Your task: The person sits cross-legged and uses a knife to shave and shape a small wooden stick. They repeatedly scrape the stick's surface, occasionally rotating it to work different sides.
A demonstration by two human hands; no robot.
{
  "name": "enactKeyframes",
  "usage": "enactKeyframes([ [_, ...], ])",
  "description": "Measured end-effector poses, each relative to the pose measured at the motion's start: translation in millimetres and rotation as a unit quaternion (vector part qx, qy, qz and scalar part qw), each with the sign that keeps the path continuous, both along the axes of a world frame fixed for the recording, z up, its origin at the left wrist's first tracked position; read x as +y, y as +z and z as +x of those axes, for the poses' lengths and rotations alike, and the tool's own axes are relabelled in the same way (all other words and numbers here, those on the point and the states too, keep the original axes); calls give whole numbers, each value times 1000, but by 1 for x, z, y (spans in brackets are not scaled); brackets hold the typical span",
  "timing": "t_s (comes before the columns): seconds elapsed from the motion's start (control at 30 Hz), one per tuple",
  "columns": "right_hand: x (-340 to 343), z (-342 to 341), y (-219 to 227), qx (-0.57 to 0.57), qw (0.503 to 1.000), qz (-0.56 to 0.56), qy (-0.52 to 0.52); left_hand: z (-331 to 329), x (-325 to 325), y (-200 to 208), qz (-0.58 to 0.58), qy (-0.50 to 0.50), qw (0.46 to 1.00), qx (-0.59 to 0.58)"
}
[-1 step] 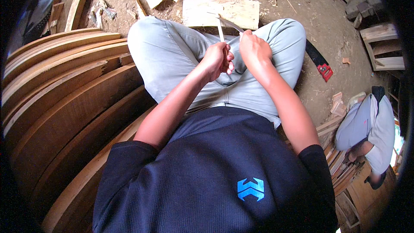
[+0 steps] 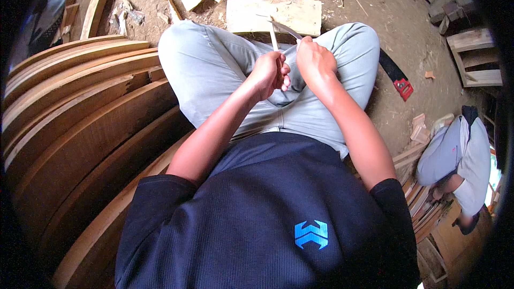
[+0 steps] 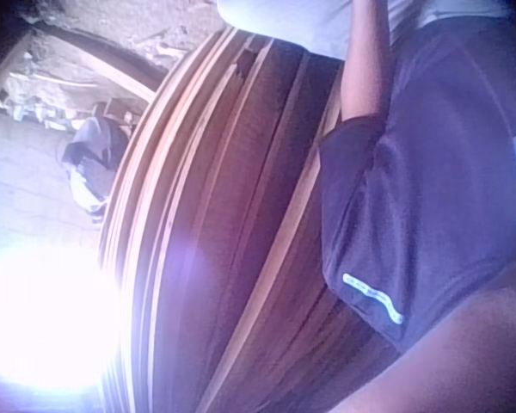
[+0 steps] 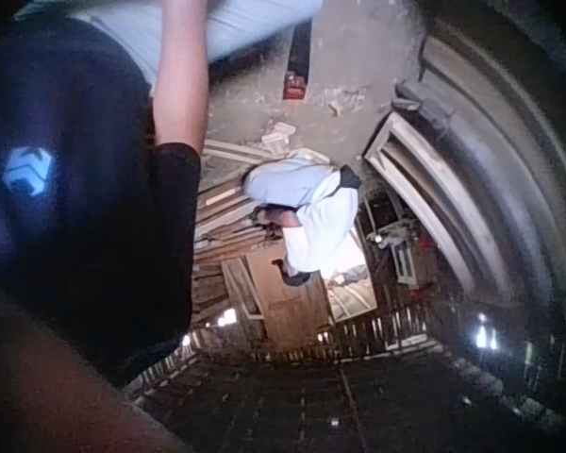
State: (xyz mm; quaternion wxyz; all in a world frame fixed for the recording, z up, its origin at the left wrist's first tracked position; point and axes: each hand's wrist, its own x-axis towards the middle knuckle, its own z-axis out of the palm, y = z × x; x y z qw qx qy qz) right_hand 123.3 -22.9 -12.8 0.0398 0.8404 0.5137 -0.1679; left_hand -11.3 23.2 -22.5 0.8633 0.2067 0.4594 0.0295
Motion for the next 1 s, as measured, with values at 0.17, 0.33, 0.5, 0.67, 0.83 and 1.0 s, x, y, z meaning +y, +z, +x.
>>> enactKeyframes([
  [0.17, 1, -8, -7, -50, 999, -4, -8, 3, -1, -1, 4, 14, 1000, -6],
  [0.33, 17, -11, -17, -58, 997, -4, -48, 4, -4, -6, 0, 5, 1000, -13],
  [0.5, 28, 12, -21, -48, 998, -44, 1, 5, 2, 2, -30, 8, 999, -30],
  [0.67, 11, 17, 11, 47, 998, -32, -26, -1, 3, -1, -33, 12, 999, -24],
  [0.83, -1, 11, 24, 79, 995, -64, -21, 4, 1, 1, -36, 16, 999, -17],
  [1.0, 8, 6, 17, 40, 997, -64, 1, 9, 0, 3, -36, 20, 999, -16],
])
